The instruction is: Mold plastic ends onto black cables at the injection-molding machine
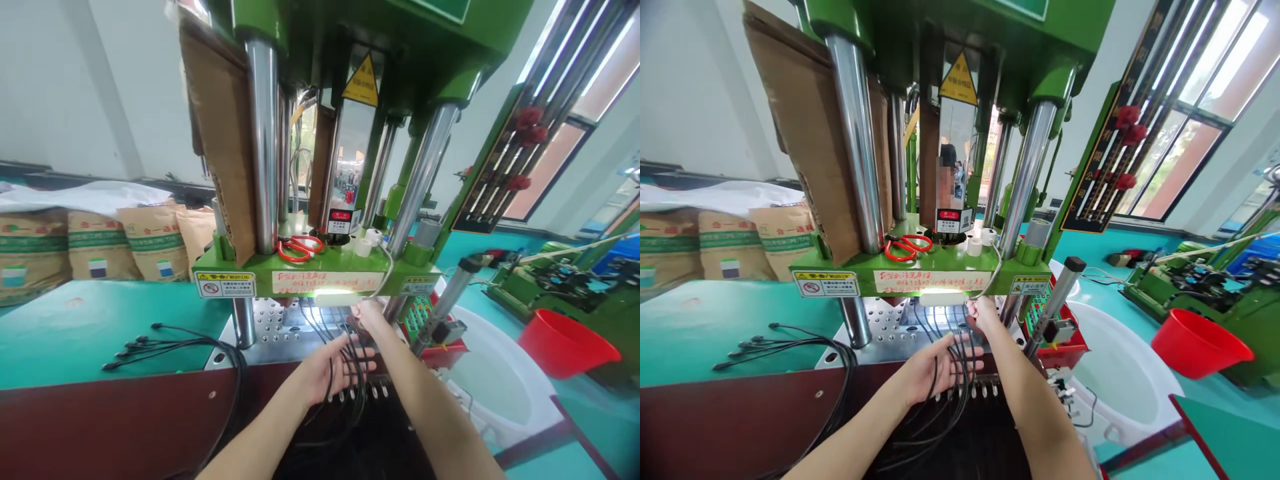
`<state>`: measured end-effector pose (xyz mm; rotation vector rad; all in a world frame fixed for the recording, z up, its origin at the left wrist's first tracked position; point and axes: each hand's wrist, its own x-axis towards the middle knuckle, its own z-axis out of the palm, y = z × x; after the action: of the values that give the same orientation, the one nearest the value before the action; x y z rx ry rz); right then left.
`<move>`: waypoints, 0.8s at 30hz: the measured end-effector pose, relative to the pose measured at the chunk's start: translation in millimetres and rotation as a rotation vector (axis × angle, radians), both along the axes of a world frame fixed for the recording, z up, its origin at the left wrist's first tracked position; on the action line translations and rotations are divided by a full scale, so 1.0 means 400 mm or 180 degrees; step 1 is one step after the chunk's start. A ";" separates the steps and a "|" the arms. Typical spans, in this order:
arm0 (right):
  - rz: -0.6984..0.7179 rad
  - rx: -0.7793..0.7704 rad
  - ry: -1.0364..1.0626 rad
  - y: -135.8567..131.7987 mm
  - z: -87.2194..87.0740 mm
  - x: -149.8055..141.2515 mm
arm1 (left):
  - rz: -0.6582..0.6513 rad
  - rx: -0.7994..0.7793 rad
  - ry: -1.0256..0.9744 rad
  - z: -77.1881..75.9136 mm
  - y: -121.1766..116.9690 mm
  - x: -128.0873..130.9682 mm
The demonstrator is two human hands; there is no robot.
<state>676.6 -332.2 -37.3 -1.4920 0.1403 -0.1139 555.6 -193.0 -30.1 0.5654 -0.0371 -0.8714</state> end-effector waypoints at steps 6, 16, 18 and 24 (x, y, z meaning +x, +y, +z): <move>-0.0155 0.0274 0.0040 -0.006 -0.005 -0.117 | 0.0554 0.0342 0.0580 0.025 -0.037 -0.121; -0.0254 0.0279 0.0081 0.025 -0.018 -0.206 | 0.0115 -0.0178 0.0639 0.015 -0.005 -0.350; -0.0216 0.0245 0.0038 0.011 -0.017 -0.215 | -0.0133 -0.0071 0.0152 0.007 0.002 -0.410; -0.0254 -0.0077 -0.0008 -0.074 -0.031 -0.253 | 0.0756 0.0079 -0.0465 0.112 0.176 -0.432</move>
<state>575.6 -361.7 -49.5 -1.5106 0.1972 -0.1821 382.9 -122.8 14.7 0.6419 -0.0901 -0.5994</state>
